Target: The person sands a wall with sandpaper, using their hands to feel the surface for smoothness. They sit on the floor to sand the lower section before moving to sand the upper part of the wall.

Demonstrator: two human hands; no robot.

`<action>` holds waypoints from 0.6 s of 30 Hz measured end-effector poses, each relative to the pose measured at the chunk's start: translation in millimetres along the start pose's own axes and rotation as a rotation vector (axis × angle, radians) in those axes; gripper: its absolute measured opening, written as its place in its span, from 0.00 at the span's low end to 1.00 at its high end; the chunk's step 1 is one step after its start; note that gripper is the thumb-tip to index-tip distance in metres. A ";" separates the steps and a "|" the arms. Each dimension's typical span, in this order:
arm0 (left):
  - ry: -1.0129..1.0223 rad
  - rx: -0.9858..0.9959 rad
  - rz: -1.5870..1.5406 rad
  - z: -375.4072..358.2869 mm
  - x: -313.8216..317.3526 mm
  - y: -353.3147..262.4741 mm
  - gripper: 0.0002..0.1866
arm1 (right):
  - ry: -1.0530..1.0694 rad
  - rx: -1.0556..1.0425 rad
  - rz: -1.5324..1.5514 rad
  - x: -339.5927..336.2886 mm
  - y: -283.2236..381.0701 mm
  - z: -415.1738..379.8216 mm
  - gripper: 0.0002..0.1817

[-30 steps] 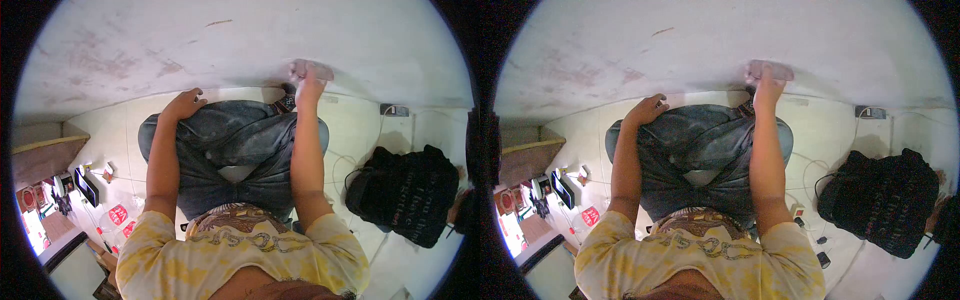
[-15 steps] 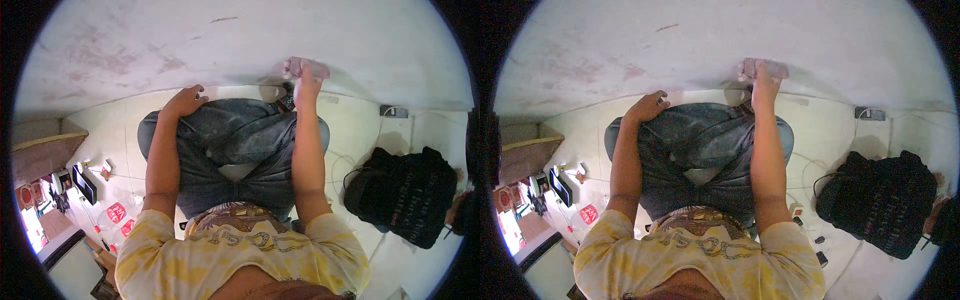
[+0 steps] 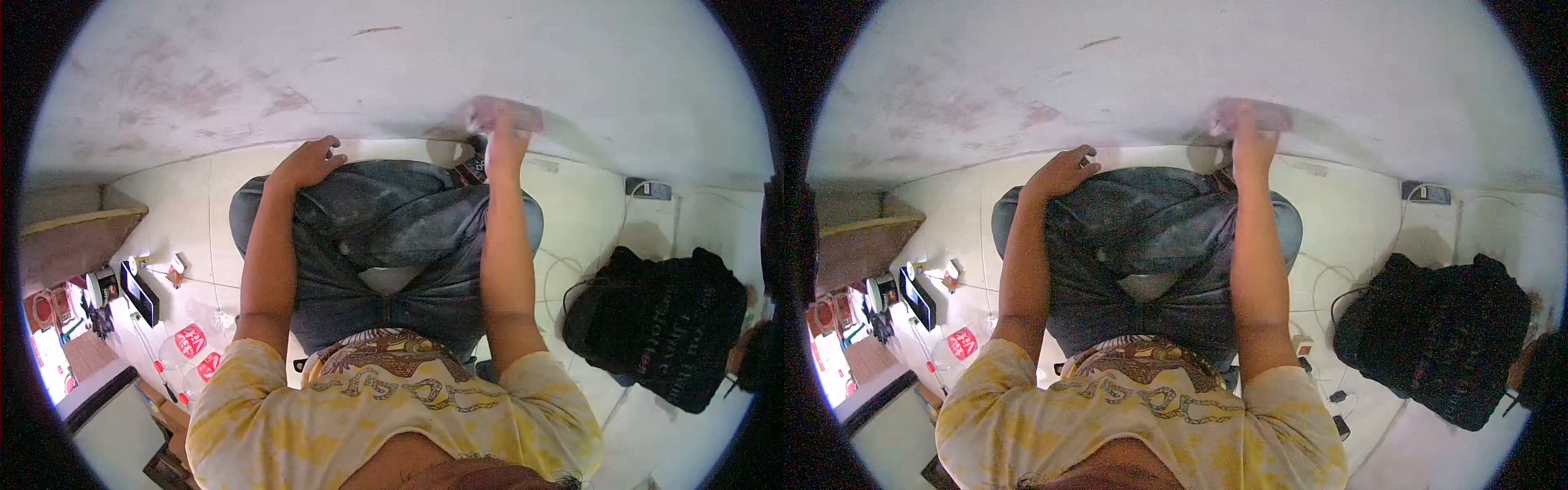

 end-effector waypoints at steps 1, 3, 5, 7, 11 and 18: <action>0.010 -0.001 -0.001 -1.2 0.3 -0.4 0.28 | 0.000 -0.064 -0.199 2.1 -6.6 -3.5 0.07; 0.040 0.004 0.007 -0.3 -0.9 -1.7 0.27 | -0.025 -0.049 -0.162 -2.5 -13.3 -5.9 0.06; 0.028 0.032 0.012 3.4 0.5 1.6 0.26 | -0.050 0.094 0.298 -14.0 -3.9 11.7 0.10; -0.015 0.096 0.005 3.4 -3.7 -0.9 0.25 | 0.152 0.187 -0.034 -6.2 -6.3 1.5 0.19; -0.022 0.252 -0.217 3.0 -1.7 -20.9 0.25 | 0.878 0.134 -0.797 38.7 3.4 -59.2 0.29; 0.112 0.259 -1.075 -19.4 25.1 -74.4 0.28 | 1.244 0.274 -0.743 54.1 -19.7 -82.7 0.29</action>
Point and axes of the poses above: each hand's wrist, its own z-axis towards the middle knuckle, its own x-axis out of the palm, y = z × x, the point moved 3 cm from there along z, towards the middle knuckle, and after that the axes turned 9 degrees about x, right-handed, at the moved point
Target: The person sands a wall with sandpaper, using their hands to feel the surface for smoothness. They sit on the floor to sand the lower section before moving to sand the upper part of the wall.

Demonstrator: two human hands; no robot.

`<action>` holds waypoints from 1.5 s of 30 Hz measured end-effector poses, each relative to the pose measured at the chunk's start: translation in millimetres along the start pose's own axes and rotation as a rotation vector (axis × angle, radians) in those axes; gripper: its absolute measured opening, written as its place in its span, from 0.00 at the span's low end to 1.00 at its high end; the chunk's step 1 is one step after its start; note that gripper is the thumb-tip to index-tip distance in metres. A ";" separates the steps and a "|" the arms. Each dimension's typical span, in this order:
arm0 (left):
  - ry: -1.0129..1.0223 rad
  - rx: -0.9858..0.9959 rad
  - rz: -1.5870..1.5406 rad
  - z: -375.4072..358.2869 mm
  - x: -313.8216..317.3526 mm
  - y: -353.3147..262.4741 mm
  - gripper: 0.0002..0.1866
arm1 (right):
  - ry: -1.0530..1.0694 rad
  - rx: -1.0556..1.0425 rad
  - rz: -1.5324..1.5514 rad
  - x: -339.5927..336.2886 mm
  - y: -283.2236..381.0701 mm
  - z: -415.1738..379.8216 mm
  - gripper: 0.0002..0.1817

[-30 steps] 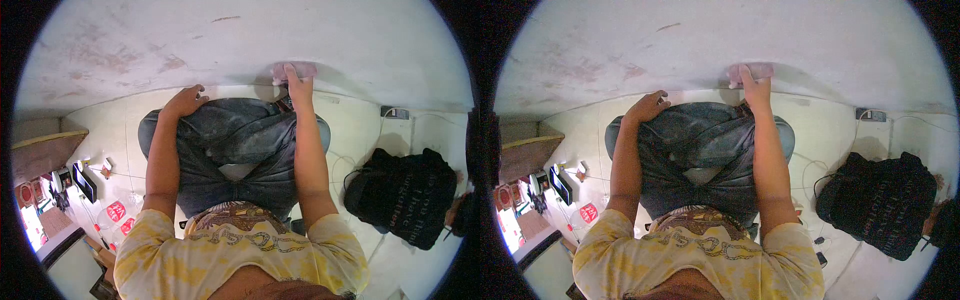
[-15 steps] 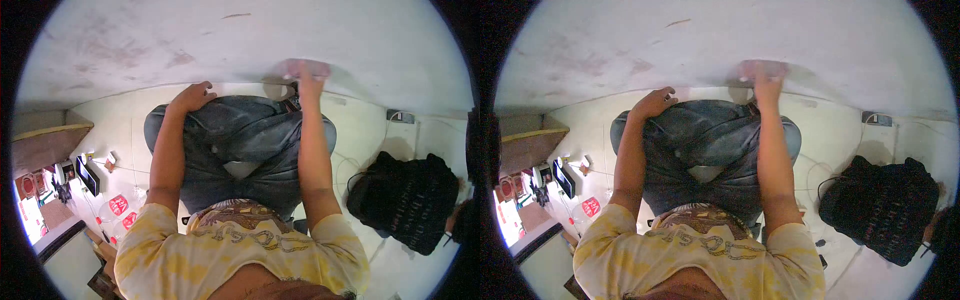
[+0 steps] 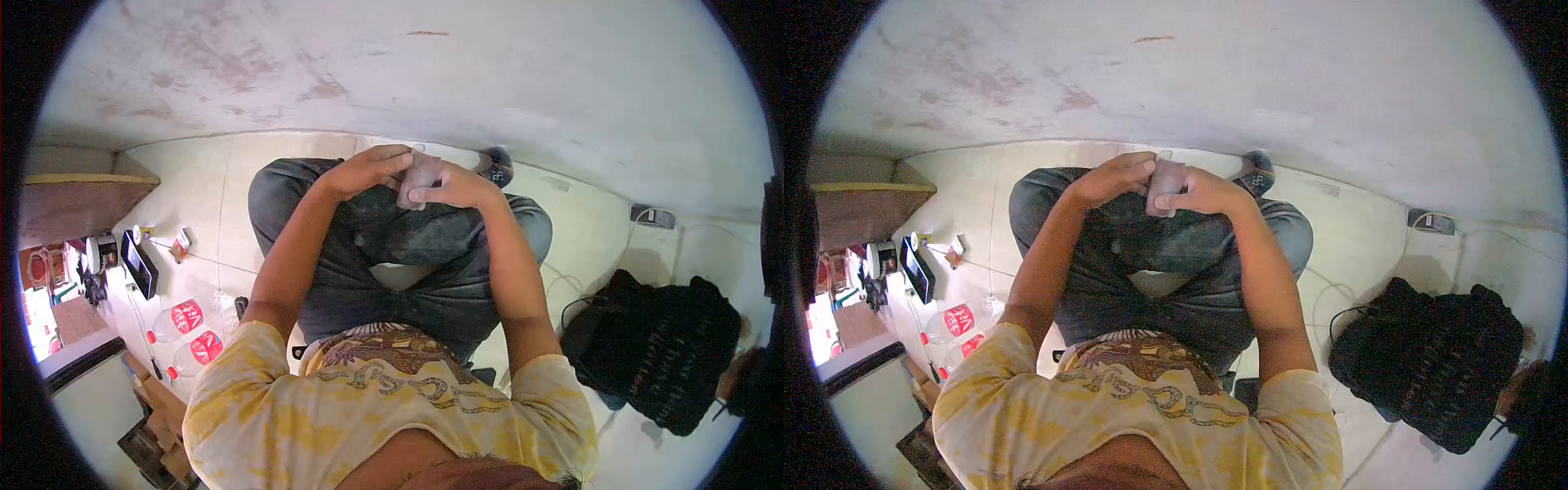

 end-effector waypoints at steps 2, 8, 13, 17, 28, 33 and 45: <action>-0.009 0.036 0.010 0.6 2.5 -0.1 0.28 | 0.087 0.116 0.133 -7.2 -5.6 1.6 0.27; -0.143 0.107 -0.007 4.0 -7.3 9.5 0.24 | -0.191 0.196 0.118 -17.4 -4.6 -7.1 0.20; -0.227 0.080 0.123 5.9 -19.2 17.0 0.20 | -0.363 0.281 -0.449 1.0 -11.2 -20.2 0.19; -0.340 0.137 0.084 4.9 -23.1 9.7 0.18 | -0.435 0.118 -0.756 38.2 -15.4 -34.3 0.18; -0.443 0.262 0.169 3.5 -25.0 6.4 0.20 | -0.637 0.293 0.062 -10.1 18.7 -75.1 0.14; -0.447 0.322 0.192 -6.3 -21.1 -8.5 0.20 | -0.796 0.336 -0.383 -69.1 -24.1 -99.8 0.15; -0.452 0.212 0.122 -10.6 -27.4 -6.8 0.19 | -0.369 0.410 0.018 -91.2 -61.7 -102.6 0.17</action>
Point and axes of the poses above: each hand's wrist, its own z-axis towards the middle knuckle, its own x-axis out of the palm, y = z × x, the point moved 3 cm from there along z, towards the middle knuckle, and after that the axes turned 9 degrees about x, right-handed, at the moved point
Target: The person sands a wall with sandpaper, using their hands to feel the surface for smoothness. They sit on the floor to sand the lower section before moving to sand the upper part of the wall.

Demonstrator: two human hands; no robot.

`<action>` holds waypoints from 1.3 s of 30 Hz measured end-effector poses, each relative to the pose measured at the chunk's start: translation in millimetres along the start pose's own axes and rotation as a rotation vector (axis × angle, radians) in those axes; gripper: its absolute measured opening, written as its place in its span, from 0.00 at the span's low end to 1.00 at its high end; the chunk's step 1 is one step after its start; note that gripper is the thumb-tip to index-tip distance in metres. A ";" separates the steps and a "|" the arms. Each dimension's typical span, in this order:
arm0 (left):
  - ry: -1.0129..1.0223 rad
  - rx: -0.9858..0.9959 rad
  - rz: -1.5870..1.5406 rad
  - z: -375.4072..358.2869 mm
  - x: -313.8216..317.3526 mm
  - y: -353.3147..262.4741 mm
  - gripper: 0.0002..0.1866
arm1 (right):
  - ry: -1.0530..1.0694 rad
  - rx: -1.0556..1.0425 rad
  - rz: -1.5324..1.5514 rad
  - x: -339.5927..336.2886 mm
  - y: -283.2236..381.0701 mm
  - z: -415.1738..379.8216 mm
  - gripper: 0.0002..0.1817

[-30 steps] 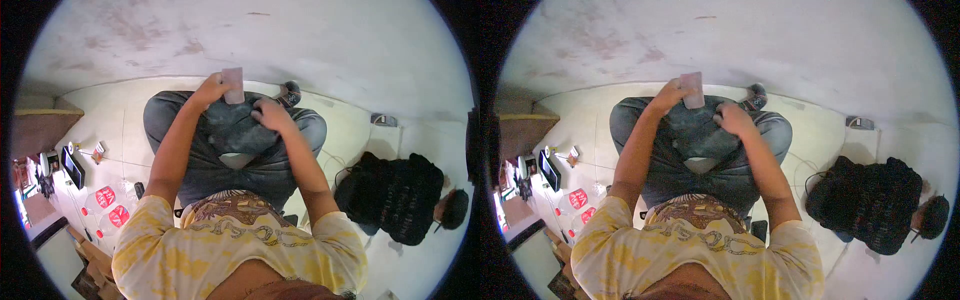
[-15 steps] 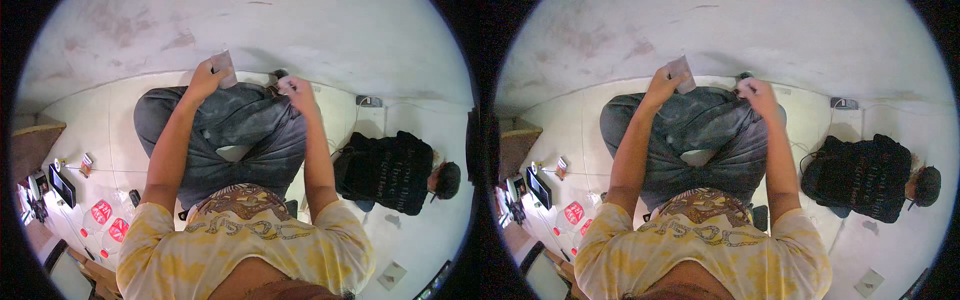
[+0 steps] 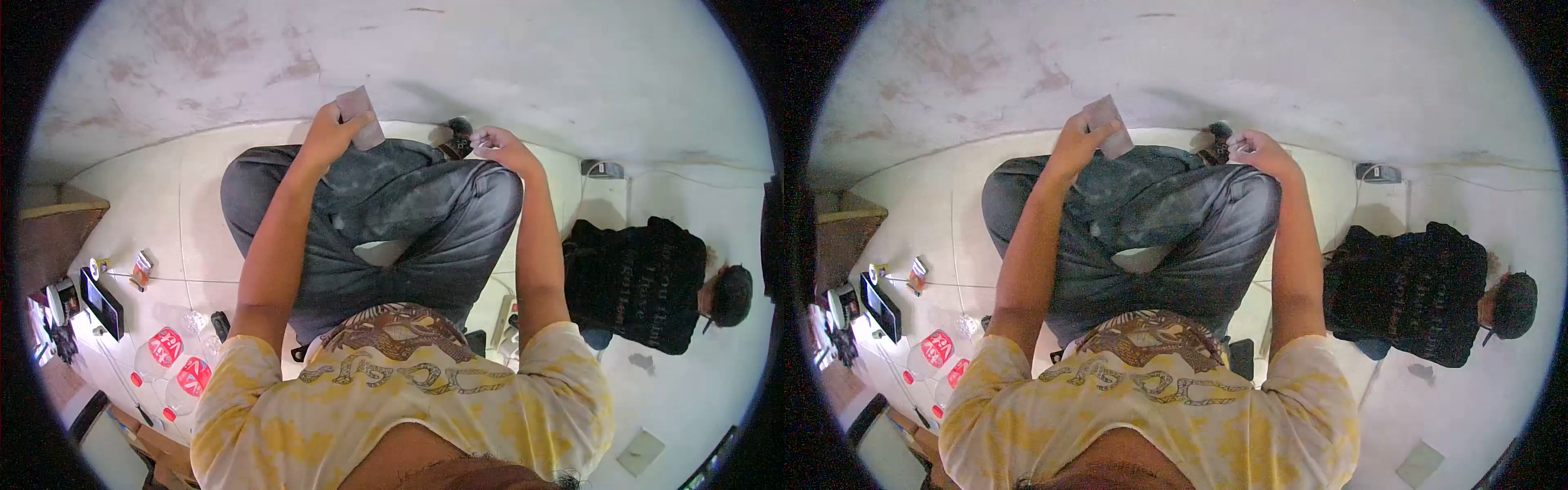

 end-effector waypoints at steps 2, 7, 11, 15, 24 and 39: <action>-0.013 0.027 0.000 1.9 -1.5 -2.1 0.19 | 0.058 -0.080 0.054 2.3 1.2 -4.1 0.23; -0.033 0.017 -0.060 5.9 -1.6 -8.4 0.20 | 0.023 -0.215 -0.059 13.9 8.5 -8.6 0.32; -0.002 0.078 -0.089 6.8 -1.0 -26.8 0.22 | 0.015 -0.291 -0.131 13.9 11.2 -12.5 0.33; -0.046 0.070 -0.176 10.5 8.2 -37.3 0.23 | 0.087 -0.250 -0.055 13.2 4.6 -5.7 0.31; -0.230 -0.075 -0.451 20.5 -5.0 21.8 0.18 | -0.049 0.098 0.015 -37.5 -62.8 -2.9 0.18; -0.386 -0.087 -0.684 13.3 4.8 11.8 0.13 | 0.100 0.167 -0.486 6.9 -38.7 53.9 0.19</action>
Point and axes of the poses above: each hand's wrist, its own z-axis towards the middle knuckle, its own x-axis out of the palm, y = z × x, the point moved 3 cm from there along z, towards the middle knuckle, and after that the axes turned 9 degrees about x, right-handed, at the moved point
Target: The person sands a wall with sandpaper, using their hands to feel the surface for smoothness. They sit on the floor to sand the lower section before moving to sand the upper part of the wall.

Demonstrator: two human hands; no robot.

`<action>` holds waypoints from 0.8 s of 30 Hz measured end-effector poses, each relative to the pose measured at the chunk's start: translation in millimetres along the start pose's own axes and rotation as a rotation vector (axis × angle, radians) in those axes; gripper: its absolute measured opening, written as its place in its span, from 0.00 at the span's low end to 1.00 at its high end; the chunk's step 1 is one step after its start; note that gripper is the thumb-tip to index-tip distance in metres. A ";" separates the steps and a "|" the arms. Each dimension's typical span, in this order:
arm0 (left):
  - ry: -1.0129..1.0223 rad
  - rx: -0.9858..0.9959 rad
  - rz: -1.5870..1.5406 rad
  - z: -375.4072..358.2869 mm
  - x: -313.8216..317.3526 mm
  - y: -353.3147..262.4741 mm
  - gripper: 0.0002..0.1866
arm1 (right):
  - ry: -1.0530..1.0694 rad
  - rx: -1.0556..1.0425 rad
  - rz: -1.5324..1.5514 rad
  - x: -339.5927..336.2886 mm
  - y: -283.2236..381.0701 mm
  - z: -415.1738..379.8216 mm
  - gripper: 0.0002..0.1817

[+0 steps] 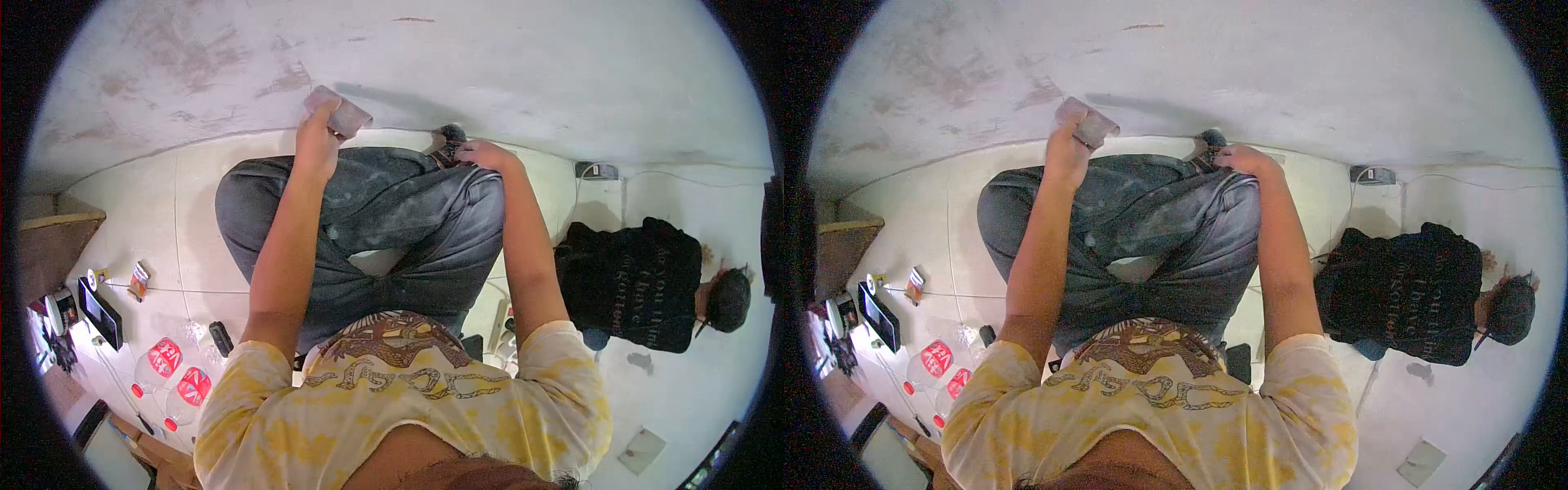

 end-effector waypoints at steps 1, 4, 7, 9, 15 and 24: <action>0.010 0.016 -0.002 -0.4 0.6 -3.8 0.13 | 0.009 0.012 0.013 0.3 -5.1 4.3 0.19; -0.009 0.008 0.001 1.0 -6.6 -4.6 0.14 | 0.014 -0.001 0.122 -0.3 -23.0 4.5 0.17; -0.067 -0.058 0.004 7.1 -13.2 10.3 0.15 | -0.115 0.176 0.089 -4.8 -43.5 2.1 0.14; -0.047 -0.029 -0.004 7.4 -12.4 10.6 0.14 | -0.141 0.178 0.040 -8.0 -30.6 -11.2 0.12; -0.110 0.154 0.078 10.4 -13.7 -2.4 0.14 | -0.221 0.066 0.321 -6.5 -11.7 -17.2 0.10; 0.011 0.186 -0.250 26.9 4.0 -24.3 0.18 | -0.589 -0.156 0.448 -16.3 19.9 -22.3 0.18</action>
Point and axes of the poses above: each hand's wrist, its own z-axis towards the middle knuckle, its own x-axis out of the palm, y = z × x, the point moved 3 cm from there along z, towards the middle knuckle, and after that the axes turned 9 degrees about x, right-handed, at the moved point
